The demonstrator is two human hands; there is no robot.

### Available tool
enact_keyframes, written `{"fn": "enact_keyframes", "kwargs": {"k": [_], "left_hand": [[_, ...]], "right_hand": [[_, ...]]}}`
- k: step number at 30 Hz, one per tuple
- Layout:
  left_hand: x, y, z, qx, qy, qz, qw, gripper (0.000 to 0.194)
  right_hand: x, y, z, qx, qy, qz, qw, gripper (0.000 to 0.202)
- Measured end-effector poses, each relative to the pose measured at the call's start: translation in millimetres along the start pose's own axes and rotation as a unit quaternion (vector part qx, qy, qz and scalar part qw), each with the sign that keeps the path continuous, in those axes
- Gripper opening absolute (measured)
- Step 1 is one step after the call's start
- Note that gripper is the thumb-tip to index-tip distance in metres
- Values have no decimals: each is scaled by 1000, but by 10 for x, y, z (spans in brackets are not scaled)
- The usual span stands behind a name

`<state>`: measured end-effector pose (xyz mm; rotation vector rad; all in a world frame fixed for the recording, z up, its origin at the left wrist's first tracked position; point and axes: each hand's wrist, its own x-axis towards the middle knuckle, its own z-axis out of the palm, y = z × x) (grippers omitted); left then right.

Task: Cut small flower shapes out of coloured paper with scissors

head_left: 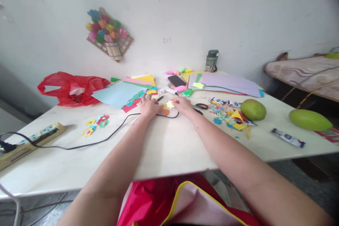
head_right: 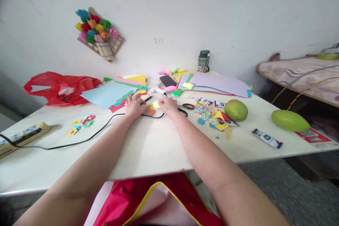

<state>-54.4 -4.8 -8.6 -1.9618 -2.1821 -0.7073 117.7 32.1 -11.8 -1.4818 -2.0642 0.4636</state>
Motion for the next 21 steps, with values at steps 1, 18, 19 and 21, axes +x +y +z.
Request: {"fn": "enact_keyframes", "kwargs": {"k": [1,18,19,21], "left_hand": [[2,2,9,1,-7,-2,1000,19],[94,-40,99,-97,-26,-35,994,11],[94,-39,101,-94,-22,-34,995,11],[93,-39,105,-89,-16,-34,995,11]], "right_hand": [[7,2,3,-1,1,-6,1000,23],[32,41,-5,25,18,-2,1000,20],[30,39,-8,22,17,1,1000,20],[25,35,-17,12,14,6,1000,20]]}}
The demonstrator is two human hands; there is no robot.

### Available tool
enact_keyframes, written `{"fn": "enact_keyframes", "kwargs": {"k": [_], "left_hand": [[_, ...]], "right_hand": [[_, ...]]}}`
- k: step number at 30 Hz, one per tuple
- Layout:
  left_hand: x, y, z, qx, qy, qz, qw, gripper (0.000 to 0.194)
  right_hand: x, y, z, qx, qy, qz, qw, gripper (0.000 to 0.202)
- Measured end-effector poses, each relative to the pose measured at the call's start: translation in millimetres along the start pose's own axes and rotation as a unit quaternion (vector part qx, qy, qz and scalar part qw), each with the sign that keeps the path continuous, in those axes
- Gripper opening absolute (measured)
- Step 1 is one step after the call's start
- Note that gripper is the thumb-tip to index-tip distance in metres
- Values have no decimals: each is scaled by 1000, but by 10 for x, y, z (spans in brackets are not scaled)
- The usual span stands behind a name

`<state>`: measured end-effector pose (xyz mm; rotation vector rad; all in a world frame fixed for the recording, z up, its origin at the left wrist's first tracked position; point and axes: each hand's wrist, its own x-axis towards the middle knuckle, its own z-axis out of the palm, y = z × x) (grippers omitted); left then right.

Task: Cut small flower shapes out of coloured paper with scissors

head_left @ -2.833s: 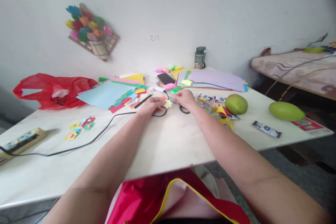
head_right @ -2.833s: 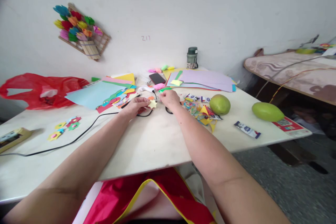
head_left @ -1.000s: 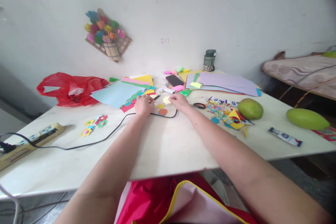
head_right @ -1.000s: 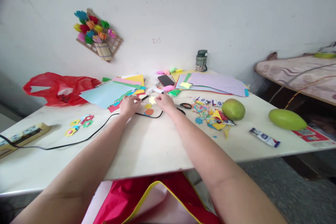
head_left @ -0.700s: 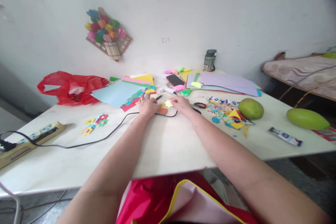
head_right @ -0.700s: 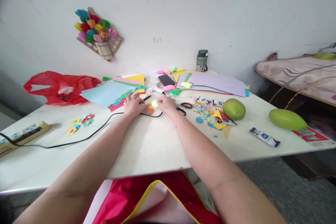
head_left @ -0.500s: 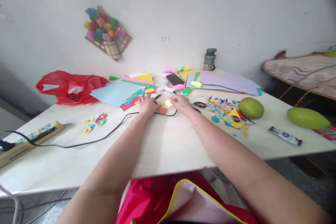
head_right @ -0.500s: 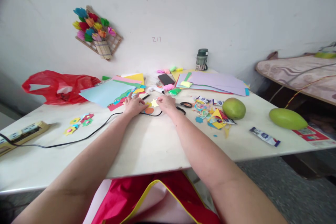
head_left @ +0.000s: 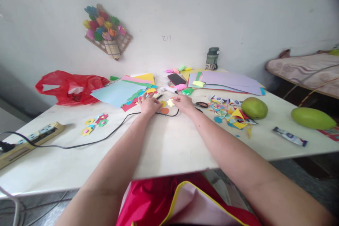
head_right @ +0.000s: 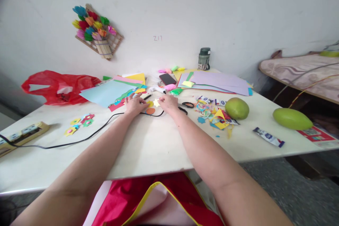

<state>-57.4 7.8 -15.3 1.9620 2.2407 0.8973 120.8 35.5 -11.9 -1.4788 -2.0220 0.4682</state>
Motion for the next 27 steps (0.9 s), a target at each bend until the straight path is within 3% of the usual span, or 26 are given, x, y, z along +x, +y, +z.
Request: {"fn": "enact_keyframes", "kwargs": {"k": [19,22,27], "left_hand": [[-18,-23,11,16,4,27,999,8],[-33,-20,10,26,17,35,999,18],[-66,16,-10,42,46,40,997,21]], "right_hand": [[-44,-28,-40,-8,4,20,1000,19],[-17,3,-38,-2,35,29,999,20],[28,64,-71,23,153,40,987,20]]}}
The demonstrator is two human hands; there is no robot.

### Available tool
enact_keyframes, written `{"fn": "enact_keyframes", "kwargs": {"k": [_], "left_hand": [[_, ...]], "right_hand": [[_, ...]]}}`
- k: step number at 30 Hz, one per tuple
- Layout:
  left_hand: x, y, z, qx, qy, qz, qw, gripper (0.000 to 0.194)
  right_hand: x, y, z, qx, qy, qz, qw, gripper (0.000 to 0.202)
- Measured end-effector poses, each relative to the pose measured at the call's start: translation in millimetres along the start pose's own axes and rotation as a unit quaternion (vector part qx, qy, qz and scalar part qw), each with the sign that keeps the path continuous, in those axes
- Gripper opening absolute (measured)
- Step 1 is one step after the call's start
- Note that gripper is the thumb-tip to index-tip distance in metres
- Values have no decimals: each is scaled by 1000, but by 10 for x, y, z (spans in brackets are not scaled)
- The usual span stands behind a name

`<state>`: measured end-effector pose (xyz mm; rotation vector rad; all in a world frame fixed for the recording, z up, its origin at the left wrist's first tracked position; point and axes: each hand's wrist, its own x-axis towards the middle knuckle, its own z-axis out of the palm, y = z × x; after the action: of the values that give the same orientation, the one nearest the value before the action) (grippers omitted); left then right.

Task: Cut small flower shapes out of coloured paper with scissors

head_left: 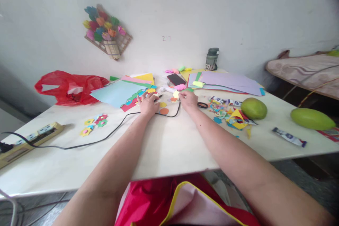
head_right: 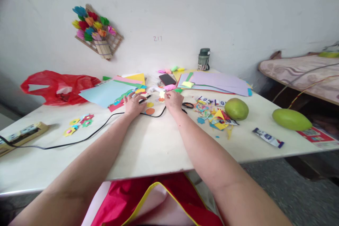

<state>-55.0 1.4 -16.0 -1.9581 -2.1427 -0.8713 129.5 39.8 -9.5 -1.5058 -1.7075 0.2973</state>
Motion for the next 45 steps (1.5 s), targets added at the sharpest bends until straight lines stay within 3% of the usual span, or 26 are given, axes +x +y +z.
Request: {"fn": "enact_keyframes", "kwargs": {"k": [5,9,14,22,26,32,38,45], "left_hand": [[49,-12,-55,-16,61,-52,997,21],[91,-55,-114,-29,55,-109,992,21],[39,-54,-179,-22,-24,-33,999,18],[-11,30,-165,-3,-123,57,991,35],[5,-6,-118,-6,-129,69,989,38],[11,-17,-79,-26,-140,57,988,23],[3,2,-64,-43,-110,45,992,23],[1,-20,-75,-194,-119,1,974,20]], "right_hand": [[25,29,-14,14,28,33,999,21],[33,40,-1,39,22,30,999,21],[40,42,-13,70,23,35,997,20],[47,61,-7,107,15,40,993,16],[41,58,1,110,10,42,993,15],[22,38,-4,107,1,41,993,15],[17,26,-9,111,-8,34,993,16],[38,67,72,139,-12,15,990,16]]}}
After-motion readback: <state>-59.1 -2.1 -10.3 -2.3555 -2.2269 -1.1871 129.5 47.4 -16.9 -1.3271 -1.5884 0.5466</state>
